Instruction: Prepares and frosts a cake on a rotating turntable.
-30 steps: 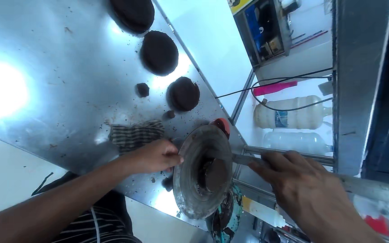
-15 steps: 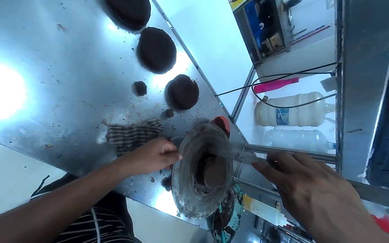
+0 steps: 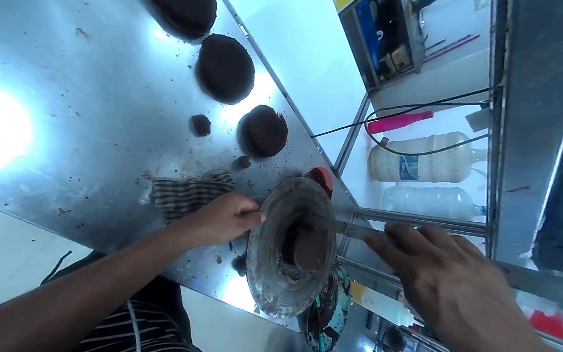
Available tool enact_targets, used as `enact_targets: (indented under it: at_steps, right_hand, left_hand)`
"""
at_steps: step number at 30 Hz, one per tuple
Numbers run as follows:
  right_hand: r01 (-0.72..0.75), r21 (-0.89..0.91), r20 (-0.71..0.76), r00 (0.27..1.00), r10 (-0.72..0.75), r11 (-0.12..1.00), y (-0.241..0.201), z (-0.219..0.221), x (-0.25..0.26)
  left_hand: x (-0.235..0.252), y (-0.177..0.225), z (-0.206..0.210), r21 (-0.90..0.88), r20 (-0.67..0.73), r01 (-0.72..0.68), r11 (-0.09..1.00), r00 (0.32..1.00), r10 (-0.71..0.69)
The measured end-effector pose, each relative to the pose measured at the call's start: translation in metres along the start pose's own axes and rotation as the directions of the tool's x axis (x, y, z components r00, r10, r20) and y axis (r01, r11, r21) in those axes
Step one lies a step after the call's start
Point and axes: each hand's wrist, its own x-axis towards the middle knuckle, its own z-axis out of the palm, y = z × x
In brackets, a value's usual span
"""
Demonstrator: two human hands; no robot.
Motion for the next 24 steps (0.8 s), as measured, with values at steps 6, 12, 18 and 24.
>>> enact_targets:
  at_steps: [6, 12, 18, 24]
  right_hand:
    - [-0.146, 0.035, 0.18, 0.974, 0.137, 0.989, 0.015, 0.005, 0.002]
    - [-0.137, 0.064, 0.149, 0.981, 0.127, 0.988, 0.021, 0.004, 0.011]
    - [-0.024, 0.078, 0.065, 0.998, 0.019, 0.997, 0.007, -0.012, 0.012]
    - [-0.035, 0.078, 0.122, 0.992, 0.025, 0.996, -0.016, -0.029, 0.004]
  left_hand:
    - [-0.006, -0.003, 0.003, 0.002, 0.011, 0.014, 1.0, 1.0, -0.014]
    - [-0.016, -0.011, 0.007, -0.064, 0.048, 0.041, 0.997, 0.998, -0.038]
    - [-0.02, -0.015, 0.011, -0.083, 0.053, 0.045, 0.996, 0.998, -0.04]
    - [-0.012, -0.01, 0.009, -0.072, -0.017, 0.011, 0.997, 1.0, -0.012]
